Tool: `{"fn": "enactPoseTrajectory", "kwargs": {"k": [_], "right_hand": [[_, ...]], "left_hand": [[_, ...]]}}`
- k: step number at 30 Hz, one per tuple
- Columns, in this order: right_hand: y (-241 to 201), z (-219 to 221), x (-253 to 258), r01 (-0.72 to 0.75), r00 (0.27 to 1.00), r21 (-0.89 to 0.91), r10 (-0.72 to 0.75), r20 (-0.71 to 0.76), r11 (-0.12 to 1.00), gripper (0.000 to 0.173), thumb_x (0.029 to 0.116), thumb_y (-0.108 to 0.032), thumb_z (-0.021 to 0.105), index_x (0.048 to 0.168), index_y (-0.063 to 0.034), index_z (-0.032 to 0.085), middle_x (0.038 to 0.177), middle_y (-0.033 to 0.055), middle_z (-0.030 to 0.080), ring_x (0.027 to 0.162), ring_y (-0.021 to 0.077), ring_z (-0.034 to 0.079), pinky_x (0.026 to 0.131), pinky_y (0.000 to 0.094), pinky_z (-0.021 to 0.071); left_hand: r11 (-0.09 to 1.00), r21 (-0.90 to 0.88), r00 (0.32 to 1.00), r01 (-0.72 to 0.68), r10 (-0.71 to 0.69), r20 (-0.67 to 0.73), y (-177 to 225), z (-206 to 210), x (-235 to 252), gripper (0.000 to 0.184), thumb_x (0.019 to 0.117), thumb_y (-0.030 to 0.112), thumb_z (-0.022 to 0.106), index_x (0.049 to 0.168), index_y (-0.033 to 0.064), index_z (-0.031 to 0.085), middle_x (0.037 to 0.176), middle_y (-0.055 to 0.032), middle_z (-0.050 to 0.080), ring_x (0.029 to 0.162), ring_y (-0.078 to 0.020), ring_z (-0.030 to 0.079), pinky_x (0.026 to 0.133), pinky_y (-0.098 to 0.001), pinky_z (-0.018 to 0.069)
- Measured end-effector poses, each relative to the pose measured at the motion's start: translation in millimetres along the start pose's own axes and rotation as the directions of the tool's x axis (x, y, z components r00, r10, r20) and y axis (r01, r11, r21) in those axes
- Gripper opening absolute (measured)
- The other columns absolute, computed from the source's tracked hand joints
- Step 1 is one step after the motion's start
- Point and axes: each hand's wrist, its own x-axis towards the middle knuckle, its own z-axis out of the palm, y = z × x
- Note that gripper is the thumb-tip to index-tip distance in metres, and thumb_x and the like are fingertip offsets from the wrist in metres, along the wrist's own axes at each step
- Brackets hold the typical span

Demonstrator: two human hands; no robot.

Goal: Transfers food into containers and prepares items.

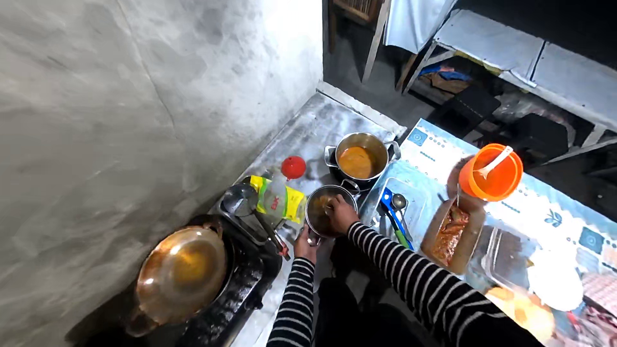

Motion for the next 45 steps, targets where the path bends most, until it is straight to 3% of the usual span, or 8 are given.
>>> {"fn": "enactPoseTrajectory", "kwargs": {"k": [5,9,15,18,22,30,35,45], "right_hand": [[-5,-11,-9,0.024,0.999,0.079,-0.02,-0.042,0.997,0.038,0.1039,-0.033,0.056,0.129,-0.0056,0.064,0.135,0.0156,0.062,0.121,0.0298,0.064,0.106,0.0488,0.0516],[-23,-30,-44,0.147,0.97,0.197,-0.102,-0.22,0.969,0.038,0.1038,-0.036,0.056,0.119,-0.0036,0.068,0.121,0.0135,0.069,0.112,0.0235,0.068,0.103,0.0409,0.0534],[-18,-72,-94,0.337,0.782,0.298,-0.089,-0.616,0.893,0.03,0.1004,-0.035,0.065,0.11,-0.0076,0.07,0.094,0.0058,0.072,0.081,0.0139,0.069,0.078,0.0362,0.0608],[30,-97,-113,0.28,0.772,0.401,0.044,-0.634,0.872,0.03,0.1017,-0.031,0.064,0.122,-0.0094,0.069,0.087,0.0048,0.071,0.074,0.0138,0.067,0.073,0.0373,0.0597],[95,-117,-127,0.062,0.745,0.445,0.255,-0.616,0.893,0.032,0.1049,-0.037,0.058,0.103,-0.0095,0.073,0.085,0.0029,0.073,0.075,0.0128,0.069,0.073,0.0371,0.0592],[120,-138,-103,-0.304,0.823,0.396,0.449,-0.348,0.866,0.041,0.1092,-0.037,0.049,0.108,-0.0039,0.073,0.096,0.018,0.071,0.09,0.0317,0.068,0.087,0.0545,0.0528],[129,-124,-87,-0.453,0.83,0.33,0.527,-0.184,0.828,0.038,0.1109,-0.025,0.04,0.132,-0.0013,0.061,0.114,0.0249,0.071,0.1,0.0374,0.072,0.092,0.0553,0.0568],[161,-134,-130,-0.282,0.806,0.199,0.344,-0.483,0.939,0.032,0.1056,-0.035,0.054,0.125,-0.0148,0.071,0.125,0.0118,0.069,0.113,0.0328,0.067,0.095,0.06,0.054]], "left_hand": [[1.0,-0.01,1.0,-0.014,0.014,0.017,9,1,-16,0.043,0.1076,0.033,0.05,0.136,0.002,0.055,0.125,-0.0181,0.061,0.107,-0.0288,0.062,0.088,-0.0517,0.0539],[0.996,0.002,0.996,-0.086,0.086,0.029,23,-2,-32,0.022,0.1071,0.027,0.049,0.108,0.0081,0.06,0.091,-0.0037,0.059,0.084,-0.0168,0.06,0.078,-0.0394,0.054],[0.999,-0.006,0.999,-0.038,0.039,0.025,27,-18,-38,0.04,0.1042,0.028,0.056,0.135,0.0016,0.057,0.122,-0.0165,0.066,0.106,-0.0274,0.066,0.088,-0.0505,0.0571],[0.998,-0.023,0.998,-0.059,0.06,0.032,20,-25,-40,0.039,0.1031,0.025,0.059,0.133,0.0006,0.056,0.114,-0.0186,0.067,0.092,-0.029,0.069,0.077,-0.0499,0.0606],[0.999,-0.026,0.999,-0.045,0.045,0.017,17,-37,-55,0.043,0.1014,0.022,0.061,0.138,0.001,0.053,0.122,-0.022,0.066,0.1,-0.0339,0.07,0.081,-0.0537,0.0611],[0.997,-0.053,0.999,-0.052,0.052,-0.004,22,-47,-82,0.038,0.1005,0.016,0.058,0.135,-0.0001,0.054,0.118,-0.0211,0.065,0.094,-0.0322,0.069,0.077,-0.0513,0.0605],[0.995,-0.055,0.996,-0.086,0.087,0.029,39,-40,-109,0.034,0.1022,0.018,0.056,0.131,-0.0006,0.056,0.115,-0.019,0.067,0.095,-0.0298,0.07,0.079,-0.0502,0.0611],[0.966,-0.064,0.92,-0.249,0.256,0.296,64,-29,-169,0.027,0.1068,0.026,0.049,0.124,0.0072,0.059,0.107,-0.0089,0.071,0.098,-0.0248,0.071,0.087,-0.0503,0.0606]]}}
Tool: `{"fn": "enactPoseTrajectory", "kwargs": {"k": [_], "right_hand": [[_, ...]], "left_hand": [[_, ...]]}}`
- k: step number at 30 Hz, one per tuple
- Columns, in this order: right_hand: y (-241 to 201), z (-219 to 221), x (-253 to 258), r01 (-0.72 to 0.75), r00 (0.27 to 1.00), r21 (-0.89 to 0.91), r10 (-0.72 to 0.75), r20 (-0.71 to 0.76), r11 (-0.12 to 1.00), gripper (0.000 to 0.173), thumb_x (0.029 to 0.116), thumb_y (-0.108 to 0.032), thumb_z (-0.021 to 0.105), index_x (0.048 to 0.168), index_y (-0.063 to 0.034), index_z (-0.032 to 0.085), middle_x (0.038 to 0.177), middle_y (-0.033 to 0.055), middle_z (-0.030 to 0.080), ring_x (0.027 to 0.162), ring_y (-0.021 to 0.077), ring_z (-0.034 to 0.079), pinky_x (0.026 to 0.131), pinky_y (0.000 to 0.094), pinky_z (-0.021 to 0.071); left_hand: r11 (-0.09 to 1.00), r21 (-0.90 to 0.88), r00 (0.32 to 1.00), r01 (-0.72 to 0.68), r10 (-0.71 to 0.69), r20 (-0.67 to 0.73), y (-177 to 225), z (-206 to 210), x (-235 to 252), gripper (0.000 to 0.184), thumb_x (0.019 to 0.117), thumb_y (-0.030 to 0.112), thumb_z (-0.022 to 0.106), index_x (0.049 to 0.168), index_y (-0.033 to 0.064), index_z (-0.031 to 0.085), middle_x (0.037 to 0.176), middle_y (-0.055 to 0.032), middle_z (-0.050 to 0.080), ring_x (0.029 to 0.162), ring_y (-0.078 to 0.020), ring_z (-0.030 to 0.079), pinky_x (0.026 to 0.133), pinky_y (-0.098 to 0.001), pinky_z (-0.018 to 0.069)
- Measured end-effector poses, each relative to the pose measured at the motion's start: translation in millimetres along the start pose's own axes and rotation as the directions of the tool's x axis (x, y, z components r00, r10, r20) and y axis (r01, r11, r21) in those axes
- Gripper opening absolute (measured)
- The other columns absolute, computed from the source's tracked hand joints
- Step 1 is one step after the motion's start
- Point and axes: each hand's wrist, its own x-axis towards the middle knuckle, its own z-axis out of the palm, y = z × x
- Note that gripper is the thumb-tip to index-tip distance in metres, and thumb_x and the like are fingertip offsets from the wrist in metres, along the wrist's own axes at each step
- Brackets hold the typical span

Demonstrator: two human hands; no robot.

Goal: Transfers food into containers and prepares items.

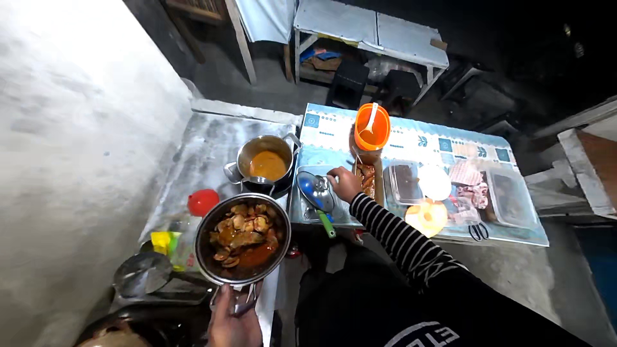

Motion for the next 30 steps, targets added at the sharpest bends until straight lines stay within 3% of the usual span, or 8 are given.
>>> {"fn": "enactPoseTrajectory", "kwargs": {"k": [4,9,13,19,21,25,27,30], "right_hand": [[67,-36,25,-0.146,0.979,-0.008,0.143,-0.146,0.989,0.037,0.1074,-0.033,0.048,0.13,-0.0131,0.068,0.13,0.0174,0.067,0.117,0.04,0.066,0.096,0.0666,0.0514],[108,-57,69,-0.261,0.957,-0.221,0.282,0.069,0.94,0.04,0.1004,-0.026,0.058,0.136,-0.0093,0.064,0.124,0.0262,0.069,0.116,0.047,0.065,0.094,0.0699,0.0503],[130,-53,87,-0.151,0.974,-0.182,0.177,0.14,0.972,0.034,0.0996,-0.03,0.063,0.131,-0.0173,0.069,0.12,0.0204,0.072,0.116,0.0428,0.067,0.096,0.0672,0.0508],[169,-88,60,0.189,0.98,-0.192,-0.172,0.105,0.963,0.037,0.1016,-0.034,0.059,0.127,-0.0088,0.066,0.101,0.0223,0.074,0.097,0.0443,0.072,0.082,0.0667,0.0554],[184,-97,37,0.322,0.938,-0.202,-0.283,0.198,0.925,0.041,0.1031,-0.039,0.053,0.124,-0.0072,0.068,0.104,0.0211,0.074,0.098,0.0431,0.072,0.083,0.0661,0.0545],[224,-76,20,0.601,0.789,-0.229,-0.522,0.325,0.766,0.038,0.1051,-0.033,0.046,0.127,-0.0133,0.071,0.121,0.0133,0.074,0.109,0.0365,0.072,0.089,0.0612,0.0555],[229,-78,24,0.587,0.805,-0.224,-0.534,0.258,0.778,0.035,0.1046,-0.028,0.048,0.128,-0.0174,0.072,0.125,0.0107,0.073,0.111,0.0349,0.071,0.091,0.0593,0.0554],[226,-100,25,0.446,0.894,-0.14,-0.43,0.13,0.884,0.035,0.1065,-0.035,0.049,0.126,-0.0189,0.073,0.122,0.0082,0.074,0.109,0.0319,0.072,0.094,0.0575,0.0556]], "left_hand": [[0.995,0.041,0.996,-0.087,0.086,0.022,9,32,-29,0.03,0.1046,0.023,0.054,0.127,0.004,0.058,0.109,-0.0113,0.072,0.098,-0.0265,0.073,0.086,-0.0516,0.0622],[0.989,0.042,0.986,-0.142,0.138,0.091,-8,84,-70,0.025,0.1013,0.016,0.058,0.122,0.0013,0.058,0.107,-0.0152,0.072,0.095,-0.0299,0.074,0.085,-0.0518,0.063],[0.99,0.065,0.992,-0.124,0.122,0.035,-48,127,-114,0.029,0.1028,0.016,0.055,0.127,-0.0005,0.058,0.103,-0.0153,0.073,0.087,-0.0271,0.075,0.078,-0.0471,0.0647],[0.988,0.101,0.99,-0.117,0.124,-0.063,-119,159,-161,0.026,0.0965,0.008,0.058,0.119,-0.0024,0.063,0.094,-0.0113,0.071,0.078,-0.0187,0.07,0.071,-0.038,0.0621],[0.984,0.125,0.989,-0.128,0.137,-0.064,-138,166,-169,0.03,0.0948,0.006,0.058,0.123,-0.0038,0.062,0.096,-0.0122,0.072,0.079,-0.0192,0.072,0.072,-0.0388,0.0633],[0.956,0.233,0.974,-0.179,0.205,-0.094,-170,188,-172,0.024,0.0884,0.004,0.06,0.111,-0.0023,0.064,0.086,-0.0091,0.07,0.073,-0.0184,0.069,0.068,-0.0381,0.0621],[0.945,0.253,0.968,-0.207,0.235,-0.085,-184,197,-170,0.026,0.0868,0.003,0.062,0.113,-0.0014,0.063,0.087,-0.0083,0.07,0.074,-0.0179,0.07,0.067,-0.0377,0.0627],[0.94,0.232,0.961,-0.249,0.269,-0.061,-195,216,-171,0.043,0.0908,0.003,0.066,0.132,-0.0032,0.057,0.092,-0.0095,0.069,0.068,-0.0149,0.066,0.058,-0.0309,0.0589]]}}
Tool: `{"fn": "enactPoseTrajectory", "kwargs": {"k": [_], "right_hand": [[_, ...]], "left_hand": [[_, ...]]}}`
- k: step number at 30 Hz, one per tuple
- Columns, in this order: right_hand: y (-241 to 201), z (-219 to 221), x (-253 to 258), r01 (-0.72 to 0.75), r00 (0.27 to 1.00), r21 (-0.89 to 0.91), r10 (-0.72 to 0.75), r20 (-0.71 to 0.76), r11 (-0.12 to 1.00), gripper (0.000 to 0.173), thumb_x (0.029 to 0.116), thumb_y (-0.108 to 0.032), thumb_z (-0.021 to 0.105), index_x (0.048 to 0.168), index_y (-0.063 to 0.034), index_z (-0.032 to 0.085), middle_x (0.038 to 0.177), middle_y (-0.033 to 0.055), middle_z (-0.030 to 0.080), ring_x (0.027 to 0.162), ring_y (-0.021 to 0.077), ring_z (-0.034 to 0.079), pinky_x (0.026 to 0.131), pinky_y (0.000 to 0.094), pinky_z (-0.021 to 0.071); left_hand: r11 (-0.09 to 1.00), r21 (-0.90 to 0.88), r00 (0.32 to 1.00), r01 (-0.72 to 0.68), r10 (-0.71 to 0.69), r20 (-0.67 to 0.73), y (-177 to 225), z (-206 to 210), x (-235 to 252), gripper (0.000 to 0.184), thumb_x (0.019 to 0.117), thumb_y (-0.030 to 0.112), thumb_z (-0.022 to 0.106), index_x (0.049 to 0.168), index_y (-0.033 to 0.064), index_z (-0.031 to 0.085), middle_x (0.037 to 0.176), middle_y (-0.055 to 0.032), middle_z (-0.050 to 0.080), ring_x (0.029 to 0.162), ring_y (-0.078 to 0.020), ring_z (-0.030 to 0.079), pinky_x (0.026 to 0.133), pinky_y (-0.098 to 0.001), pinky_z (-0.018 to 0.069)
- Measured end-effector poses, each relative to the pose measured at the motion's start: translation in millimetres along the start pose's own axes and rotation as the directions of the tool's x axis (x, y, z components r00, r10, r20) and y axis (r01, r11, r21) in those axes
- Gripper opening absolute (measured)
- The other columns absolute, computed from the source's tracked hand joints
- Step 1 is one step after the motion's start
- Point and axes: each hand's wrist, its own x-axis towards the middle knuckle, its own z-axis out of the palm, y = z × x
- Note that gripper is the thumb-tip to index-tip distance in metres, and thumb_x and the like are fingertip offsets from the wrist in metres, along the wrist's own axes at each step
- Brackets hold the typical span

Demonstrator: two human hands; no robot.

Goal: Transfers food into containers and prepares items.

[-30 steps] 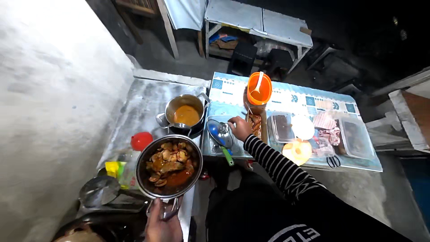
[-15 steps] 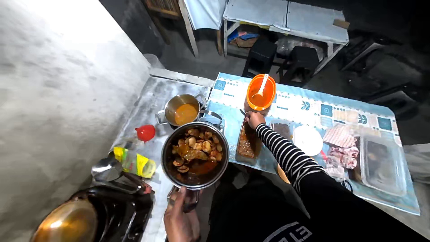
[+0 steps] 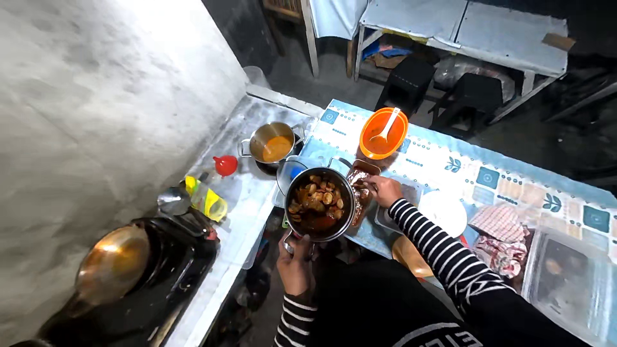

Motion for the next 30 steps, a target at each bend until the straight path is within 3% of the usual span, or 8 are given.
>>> {"fn": "enactPoseTrajectory", "kwargs": {"k": [3,6,11,16,21,25,28,30], "right_hand": [[12,-15,-15,-0.074,0.982,0.206,0.107,-0.153,0.976,0.035,0.1067,-0.038,0.049,0.126,-0.0213,0.074,0.115,0.0047,0.077,0.101,0.0266,0.074,0.092,0.0548,0.0565],[33,-15,-34,0.023,0.92,0.384,0.131,-0.37,0.923,0.033,0.1069,-0.034,0.049,0.118,-0.0162,0.075,0.099,0.001,0.078,0.087,0.0136,0.074,0.083,0.0417,0.0608],[46,2,-62,0.159,0.88,0.53,0.124,-0.458,0.833,0.033,0.1078,-0.022,0.046,0.113,-0.0062,0.075,0.101,0.0011,0.079,0.089,0.0051,0.074,0.082,0.0279,0.0616],[28,15,-84,0.209,0.875,0.608,0.132,-0.467,0.766,0.031,0.1065,-0.017,0.048,0.117,-0.0039,0.074,0.102,0.0025,0.078,0.085,0.0054,0.073,0.074,0.025,0.0615],[5,16,-93,0.348,0.833,0.625,0.076,-0.548,0.698,0.026,0.103,-0.01,0.054,0.117,0.0012,0.072,0.102,0.0066,0.078,0.077,0.0063,0.071,0.066,0.0233,0.0601],[-3,15,-76,0.364,0.857,0.556,-0.035,-0.514,0.748,0.023,0.104,-0.016,0.059,0.116,-0.0055,0.076,0.11,0.0053,0.077,0.084,0.0077,0.074,0.076,0.0264,0.0633],[-10,8,-55,0.365,0.878,0.49,-0.118,-0.463,0.792,0.029,0.1068,-0.022,0.054,0.124,-0.0091,0.074,0.119,0.0048,0.076,0.105,0.0108,0.073,0.093,0.0312,0.0609],[-12,6,-43,0.389,0.87,0.405,-0.186,-0.456,0.828,0.032,0.1072,-0.026,0.053,0.125,-0.0107,0.074,0.12,0.0047,0.076,0.105,0.0139,0.074,0.093,0.0351,0.0607]], "left_hand": [[0.994,0.054,0.996,-0.093,0.093,-0.001,-16,14,2,0.05,0.0874,0.001,0.07,0.136,-0.0031,0.056,0.109,-0.0104,0.071,0.087,-0.0129,0.07,0.073,-0.0289,0.0606],[0.961,0.101,0.966,-0.258,0.256,0.032,-42,25,9,0.059,0.0841,-0.004,0.069,0.14,-0.0039,0.052,0.127,-0.0144,0.066,0.104,-0.0165,0.068,0.086,-0.0318,0.0596],[0.831,0.215,0.858,-0.513,0.495,0.137,-64,37,17,0.051,0.0898,0.001,0.065,0.139,-0.0041,0.053,0.134,-0.0134,0.062,0.092,-0.012,0.067,0.076,-0.0265,0.0581],[0.649,0.353,0.736,-0.674,0.634,0.239,-78,39,27,0.022,0.0899,0.004,0.066,0.107,-0.0089,0.065,0.143,-0.019,0.056,0.094,-0.0083,0.065,0.074,-0.0225,0.0558],[0.522,0.412,0.655,-0.746,0.686,0.317,-84,47,34,0.015,0.0906,0.004,0.069,0.092,-0.0105,0.067,0.143,-0.0232,0.056,0.072,-0.0032,0.058,0.06,-0.0195,0.049],[0.546,0.381,0.66,-0.746,0.681,0.316,-94,51,39,0.016,0.092,0.004,0.07,0.095,-0.0116,0.065,0.143,-0.0227,0.056,0.075,-0.0035,0.057,0.064,-0.0197,0.0487],[0.594,0.369,0.696,-0.715,0.655,0.295,-95,53,39,0.019,0.0923,0.002,0.069,0.104,-0.0119,0.065,0.145,-0.0214,0.055,0.073,-0.0031,0.056,0.063,-0.0204,0.048],[0.592,0.395,0.707,-0.702,0.644,0.292,-92,53,40,0.016,0.0928,0.005,0.069,0.1,-0.009,0.065,0.145,-0.0199,0.056,0.076,-0.0035,0.057,0.066,-0.0209,0.0494]]}}
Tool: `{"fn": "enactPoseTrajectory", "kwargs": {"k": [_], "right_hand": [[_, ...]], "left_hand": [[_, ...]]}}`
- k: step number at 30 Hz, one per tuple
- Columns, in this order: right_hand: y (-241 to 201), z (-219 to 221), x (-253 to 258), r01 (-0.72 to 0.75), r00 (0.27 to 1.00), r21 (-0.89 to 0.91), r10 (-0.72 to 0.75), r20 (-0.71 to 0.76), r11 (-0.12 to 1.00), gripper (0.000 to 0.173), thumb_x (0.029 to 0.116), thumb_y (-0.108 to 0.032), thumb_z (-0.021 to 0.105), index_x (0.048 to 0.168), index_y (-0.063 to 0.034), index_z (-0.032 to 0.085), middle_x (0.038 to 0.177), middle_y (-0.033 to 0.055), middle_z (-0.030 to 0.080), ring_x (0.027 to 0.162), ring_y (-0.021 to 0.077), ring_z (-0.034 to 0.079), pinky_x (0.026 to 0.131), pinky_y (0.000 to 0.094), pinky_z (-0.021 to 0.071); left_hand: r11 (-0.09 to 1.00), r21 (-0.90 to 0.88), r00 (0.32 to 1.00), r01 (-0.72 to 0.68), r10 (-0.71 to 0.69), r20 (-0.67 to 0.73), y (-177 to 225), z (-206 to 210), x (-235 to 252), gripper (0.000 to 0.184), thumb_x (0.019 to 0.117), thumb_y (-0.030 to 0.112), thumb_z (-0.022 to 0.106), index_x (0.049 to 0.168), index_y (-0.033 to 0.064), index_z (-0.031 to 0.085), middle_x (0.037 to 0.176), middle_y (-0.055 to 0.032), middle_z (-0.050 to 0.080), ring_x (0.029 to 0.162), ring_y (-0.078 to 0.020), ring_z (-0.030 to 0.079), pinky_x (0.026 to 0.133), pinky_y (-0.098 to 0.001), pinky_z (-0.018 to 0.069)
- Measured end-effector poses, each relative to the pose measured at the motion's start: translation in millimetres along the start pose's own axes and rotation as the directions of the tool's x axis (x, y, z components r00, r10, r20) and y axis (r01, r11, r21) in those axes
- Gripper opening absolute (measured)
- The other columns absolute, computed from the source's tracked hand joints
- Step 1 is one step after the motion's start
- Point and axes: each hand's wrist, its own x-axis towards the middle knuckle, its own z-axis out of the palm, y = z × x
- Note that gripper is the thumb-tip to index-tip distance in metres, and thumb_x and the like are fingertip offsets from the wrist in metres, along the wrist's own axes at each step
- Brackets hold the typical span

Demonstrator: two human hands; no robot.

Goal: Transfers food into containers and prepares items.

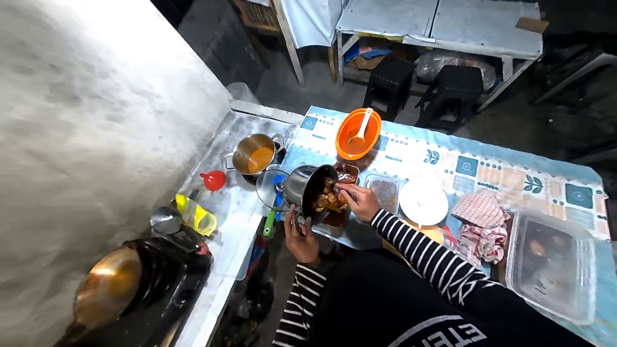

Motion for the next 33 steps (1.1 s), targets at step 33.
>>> {"fn": "enactPoseTrajectory", "kwargs": {"k": [33], "right_hand": [[-29,32,42,0.423,0.857,0.07,-0.424,0.294,0.903,0.026,0.1062,-0.023,0.056,0.122,-0.0167,0.076,0.119,0.001,0.076,0.109,0.0199,0.072,0.093,0.0423,0.0599]], "left_hand": [[0.973,-0.145,0.98,0.182,-0.167,0.109,-12,-27,22,0.038,0.0936,0.0,0.066,0.13,-0.0031,0.059,0.137,-0.0118,0.063,0.103,-0.013,0.068,0.088,-0.0303,0.0585]]}}
